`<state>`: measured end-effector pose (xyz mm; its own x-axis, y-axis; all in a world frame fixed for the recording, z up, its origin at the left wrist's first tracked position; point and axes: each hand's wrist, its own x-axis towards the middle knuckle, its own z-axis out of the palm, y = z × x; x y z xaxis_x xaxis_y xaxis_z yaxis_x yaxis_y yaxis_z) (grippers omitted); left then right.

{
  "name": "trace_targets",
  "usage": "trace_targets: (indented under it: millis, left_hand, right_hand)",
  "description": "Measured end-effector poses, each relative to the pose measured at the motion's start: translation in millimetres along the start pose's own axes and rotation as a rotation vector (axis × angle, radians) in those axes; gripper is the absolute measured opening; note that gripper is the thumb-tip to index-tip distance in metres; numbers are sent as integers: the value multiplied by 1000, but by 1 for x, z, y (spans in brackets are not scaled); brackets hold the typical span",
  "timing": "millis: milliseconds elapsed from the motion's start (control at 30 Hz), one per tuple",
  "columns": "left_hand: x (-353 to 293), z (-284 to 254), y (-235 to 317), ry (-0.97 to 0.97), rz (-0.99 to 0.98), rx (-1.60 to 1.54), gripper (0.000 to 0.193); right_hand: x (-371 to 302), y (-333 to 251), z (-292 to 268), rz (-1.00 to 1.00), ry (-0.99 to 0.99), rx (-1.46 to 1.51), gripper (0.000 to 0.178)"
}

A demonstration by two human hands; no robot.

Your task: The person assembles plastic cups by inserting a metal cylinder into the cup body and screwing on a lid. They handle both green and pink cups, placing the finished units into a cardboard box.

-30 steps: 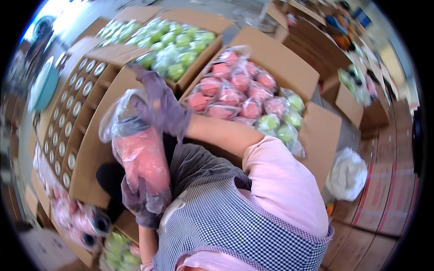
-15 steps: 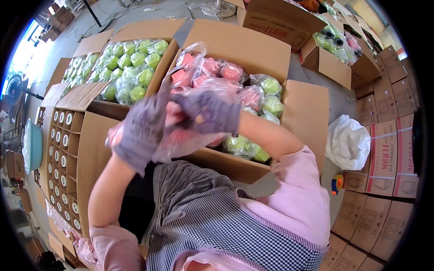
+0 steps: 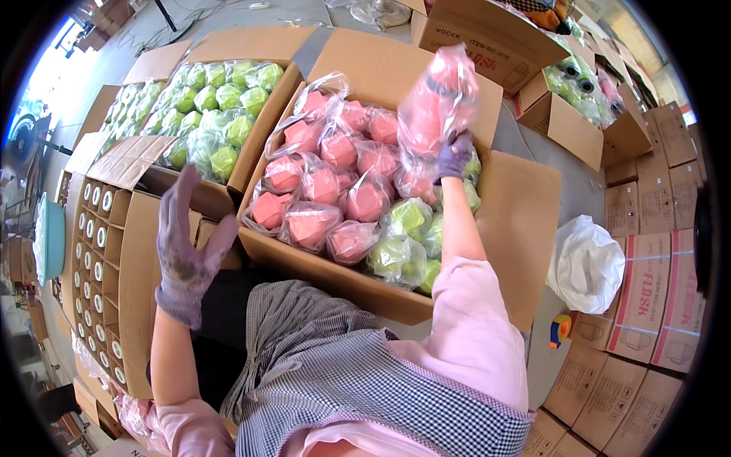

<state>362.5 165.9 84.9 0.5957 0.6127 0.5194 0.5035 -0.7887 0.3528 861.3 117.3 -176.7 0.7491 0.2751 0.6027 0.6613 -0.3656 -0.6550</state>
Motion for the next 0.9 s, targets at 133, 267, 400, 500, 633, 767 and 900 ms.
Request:
trace_targets:
  millis: [133, 267, 400, 500, 633, 767, 900]
  left_hand:
    - [-44, -14, -20, -68, -201, 29, 62]
    - [-79, -18, -32, -63, -452, -79, 53]
    - [-72, -16, -27, -78, -387, -92, 47]
    - [-57, -6, -25, -130, -307, -82, 44]
    - [-77, -29, -22, -191, -453, -86, 41]
    - [-144, -71, -52, -7, -712, -158, 26]
    - [-155, -86, -69, 156, -836, -180, 21]
  right_hand:
    - [-29, 47, 6, 33, -152, -97, 40]
    - [-47, 45, 21, 185, -681, -343, 44]
    - [-39, 121, 60, 391, -948, -457, 45]
    - [-33, 166, 66, 436, -1034, -527, 43]
    - [-24, 136, 63, 75, -1354, -662, 38]
    - [-2, 109, 41, -514, -1534, -686, 33]
    - [-15, 104, 1, 13, -1147, -497, 36]
